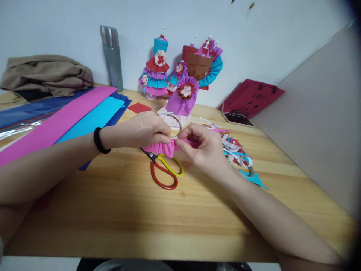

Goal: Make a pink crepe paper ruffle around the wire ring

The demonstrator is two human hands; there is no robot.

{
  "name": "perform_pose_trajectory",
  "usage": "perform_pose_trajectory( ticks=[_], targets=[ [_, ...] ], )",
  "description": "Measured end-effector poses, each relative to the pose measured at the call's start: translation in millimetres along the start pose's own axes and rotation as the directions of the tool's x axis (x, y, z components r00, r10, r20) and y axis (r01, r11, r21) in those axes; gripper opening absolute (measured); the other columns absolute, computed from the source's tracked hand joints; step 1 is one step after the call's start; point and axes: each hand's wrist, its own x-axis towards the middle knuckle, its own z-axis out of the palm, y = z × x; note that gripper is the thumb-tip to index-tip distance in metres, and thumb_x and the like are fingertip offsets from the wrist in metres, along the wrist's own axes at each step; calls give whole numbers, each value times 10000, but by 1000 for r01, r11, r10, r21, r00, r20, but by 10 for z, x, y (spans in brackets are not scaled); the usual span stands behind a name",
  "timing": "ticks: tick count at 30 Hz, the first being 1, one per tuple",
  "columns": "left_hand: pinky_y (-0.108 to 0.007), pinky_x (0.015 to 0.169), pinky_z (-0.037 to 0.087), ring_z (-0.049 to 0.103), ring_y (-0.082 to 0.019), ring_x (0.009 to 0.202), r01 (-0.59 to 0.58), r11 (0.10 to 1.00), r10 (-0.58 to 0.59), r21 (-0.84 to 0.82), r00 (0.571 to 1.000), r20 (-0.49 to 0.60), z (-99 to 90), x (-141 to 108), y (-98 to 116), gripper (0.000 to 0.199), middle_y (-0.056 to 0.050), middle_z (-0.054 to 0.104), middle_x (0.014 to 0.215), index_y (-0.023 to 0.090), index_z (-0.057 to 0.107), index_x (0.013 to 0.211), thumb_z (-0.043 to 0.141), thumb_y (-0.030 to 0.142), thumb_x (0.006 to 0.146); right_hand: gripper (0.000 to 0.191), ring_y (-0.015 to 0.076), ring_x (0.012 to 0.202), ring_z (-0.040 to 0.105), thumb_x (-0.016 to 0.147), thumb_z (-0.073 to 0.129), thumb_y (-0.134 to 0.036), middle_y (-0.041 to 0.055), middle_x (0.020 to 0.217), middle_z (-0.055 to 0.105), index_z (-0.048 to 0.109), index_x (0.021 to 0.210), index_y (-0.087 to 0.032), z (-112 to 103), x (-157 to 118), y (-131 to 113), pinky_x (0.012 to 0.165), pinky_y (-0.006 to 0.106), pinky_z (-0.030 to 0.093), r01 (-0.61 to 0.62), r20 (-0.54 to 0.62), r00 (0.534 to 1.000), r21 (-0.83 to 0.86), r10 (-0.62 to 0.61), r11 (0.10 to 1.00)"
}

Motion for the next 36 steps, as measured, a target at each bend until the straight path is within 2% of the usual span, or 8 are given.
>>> perform_pose_trajectory(
  ticks=[8, 13, 17, 20, 24, 28, 31, 36],
  targets=[
    [-242, 622, 350, 541, -118, 639, 9, 999, -10, 34, 999, 44, 9, 11, 1, 250, -18, 674, 692, 137, 662, 698, 562, 217, 913, 116, 114, 558, 481, 787, 630, -233, -29, 623, 548, 527, 735, -213, 20, 5, -3, 538, 259, 350, -54, -6, 998, 66, 55, 996],
    [-229, 653, 383, 579, -134, 700, -58, 998, 59, -13, 997, 57, 14, 6, -31, 256, -30, 685, 737, 149, 680, 736, 556, 270, 923, 125, 105, 535, 449, 799, 586, -197, -56, 605, 520, 589, 924, -191, 32, -3, -8, 544, 253, 340, -18, 40, 999, 106, 14, 994],
    [-226, 639, 378, 550, -121, 659, -76, 994, 80, -81, 995, 51, 30, 8, -62, 271, -17, 650, 687, 148, 668, 731, 537, 284, 924, 79, 103, 536, 438, 820, 536, -178, -39, 579, 506, 606, 784, -173, 17, 2, -18, 545, 254, 329, 16, 127, 992, 58, -23, 998],
    [-222, 532, 296, 436, -88, 542, -15, 987, 21, -162, 999, 36, 37, 11, -57, 327, 23, 511, 567, 147, 585, 640, 529, 313, 917, 77, 99, 525, 419, 808, 538, -186, -44, 564, 491, 594, 758, -175, 12, 7, -26, 536, 251, 319, 15, 116, 993, 65, -22, 998],
    [-235, 453, 167, 278, -65, 471, 140, 922, -115, -361, 989, 91, 47, 13, -5, 471, 54, 295, 519, 174, 393, 551, 458, 420, 947, 86, 98, 518, 401, 789, 545, -194, -49, 547, 460, 577, 710, -183, 39, 11, -25, 527, 250, 304, 8, 109, 994, 90, -18, 996],
    [-225, 435, 163, 261, -56, 464, 229, 835, -151, -500, 970, 192, 76, 3, -2, 400, 61, 292, 530, 178, 400, 563, 519, 351, 903, 105, 97, 507, 381, 806, 599, -280, -53, 558, 467, 618, 819, -177, 60, 21, -10, 502, 246, 283, -81, 136, 989, 194, 55, 978],
    [-217, 434, 171, 274, -60, 474, 258, 793, -155, -552, 962, 226, 87, -8, -51, 370, 57, 318, 549, 172, 442, 596, 534, 358, 902, 259, 90, 458, 335, 810, 655, -402, -77, 527, 431, 615, 943, -184, 11, 41, -23, 465, 243, 247, -211, 223, 964, 296, 148, 931],
    [-215, 450, 191, 268, -64, 494, 249, 780, -101, -574, 955, 278, 64, -3, -77, 372, 55, 310, 568, 171, 438, 599, 539, 358, 905, 388, 125, 551, 490, 854, 607, -573, 15, 703, 614, 693, 916, -199, -129, 68, -67, 476, 251, 299, -279, 258, 944, 289, 206, 916]
  ],
)
